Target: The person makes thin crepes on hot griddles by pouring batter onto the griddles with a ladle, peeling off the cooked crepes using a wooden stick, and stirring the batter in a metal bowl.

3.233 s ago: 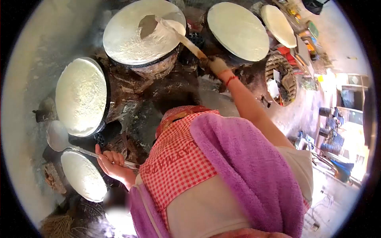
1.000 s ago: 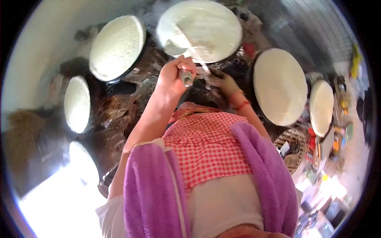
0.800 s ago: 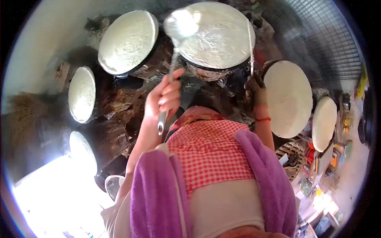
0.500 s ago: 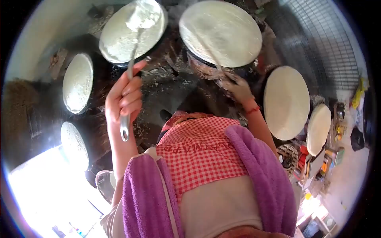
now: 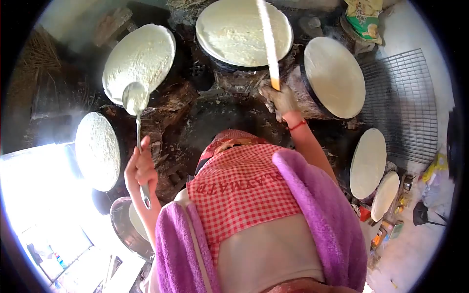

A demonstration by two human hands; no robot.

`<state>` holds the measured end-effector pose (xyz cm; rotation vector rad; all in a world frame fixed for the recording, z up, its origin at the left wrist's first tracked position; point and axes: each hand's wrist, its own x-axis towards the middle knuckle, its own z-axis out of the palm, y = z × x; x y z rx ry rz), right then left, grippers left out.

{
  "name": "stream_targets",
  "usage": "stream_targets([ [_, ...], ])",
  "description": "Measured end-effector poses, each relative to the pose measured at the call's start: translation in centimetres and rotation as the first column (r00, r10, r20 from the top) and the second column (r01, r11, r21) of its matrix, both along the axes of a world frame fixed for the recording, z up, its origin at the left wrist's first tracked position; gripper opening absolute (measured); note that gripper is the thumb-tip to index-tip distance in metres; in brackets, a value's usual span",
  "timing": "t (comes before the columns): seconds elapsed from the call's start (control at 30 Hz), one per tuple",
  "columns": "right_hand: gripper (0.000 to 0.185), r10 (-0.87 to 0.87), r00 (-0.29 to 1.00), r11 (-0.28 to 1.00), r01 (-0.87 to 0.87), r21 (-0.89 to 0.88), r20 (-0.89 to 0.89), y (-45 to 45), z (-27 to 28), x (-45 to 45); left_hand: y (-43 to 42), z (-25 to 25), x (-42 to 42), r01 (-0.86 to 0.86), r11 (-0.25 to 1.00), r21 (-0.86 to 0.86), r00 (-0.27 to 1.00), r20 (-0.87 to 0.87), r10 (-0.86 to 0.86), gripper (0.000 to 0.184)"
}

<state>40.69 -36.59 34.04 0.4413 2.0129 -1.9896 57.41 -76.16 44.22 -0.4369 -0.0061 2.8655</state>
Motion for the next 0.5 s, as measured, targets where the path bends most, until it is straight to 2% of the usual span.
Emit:
stream_targets([
  [0.07, 0.018, 0.035, 0.999, 0.999, -0.035, 0.022, 0.001, -4.0, 0.4, -3.0, -1.2, -0.9, 1.7, -0.044, 0.994, 0.096, 0.999, 0.024, 0.042, 0.039],
  [0.1, 0.017, 0.096, 0.994, 0.987, -0.103, 0.124, 0.057, -5.4, 1.9, -4.5, -1.7, -1.3, 2.3, -0.087, 0.992, 0.096, 0.995, 0.063, 0.081, 0.040],
  [0.13, 0.021, 0.119, 0.992, 0.985, -0.113, 0.128, -0.040, -6.3, -0.1, -6.8, -2.3, -1.8, 3.0, -0.127, 0.988, 0.093, 0.988, 0.101, 0.117, 0.041],
  [0.2, 0.027, 0.201, 0.973, 0.959, -0.172, 0.224, -0.112, -6.6, -3.7, -11.2, -3.6, -2.9, 4.7, -0.118, 0.991, 0.063, 0.989, 0.097, 0.112, 0.043],
  [0.27, 0.027, 0.167, 0.985, 0.935, -0.144, 0.325, -0.044, -7.3, 0.2, -12.7, -3.8, -2.9, 5.5, -0.174, 0.984, -0.028, 0.976, 0.130, 0.176, 0.043],
  [0.3, 0.021, 0.153, 0.987, 0.883, -0.116, 0.455, -0.045, -6.8, 1.8, -13.3, -3.4, -2.8, 5.9, -0.200, 0.977, -0.071, 0.967, 0.147, 0.209, 0.043],
  [0.4, 0.021, 0.040, 0.980, 0.917, 0.041, 0.396, -0.194, -1.5, 1.0, -16.7, -2.1, -1.9, 6.2, -0.222, 0.969, -0.109, 0.955, 0.175, 0.238, 0.044],
  [0.43, 0.020, -0.068, 0.987, 0.844, 0.133, 0.520, -0.143, 0.1, 2.4, -17.5, -1.8, -1.6, 6.3, -0.275, 0.955, -0.114, 0.931, 0.215, 0.294, 0.044],
  [0.47, 0.023, -0.116, 0.973, 0.878, 0.195, 0.437, -0.201, 3.2, 0.9, -19.1, -1.5, -1.2, 5.9, -0.326, 0.937, -0.125, 0.904, 0.250, 0.347, 0.044],
  [0.5, 0.021, -0.223, 0.946, 0.827, 0.312, 0.467, -0.236, 4.9, 1.9, -19.8, -0.8, -0.3, 4.8, -0.307, 0.950, -0.057, 0.936, 0.163, 0.312, 0.044],
])
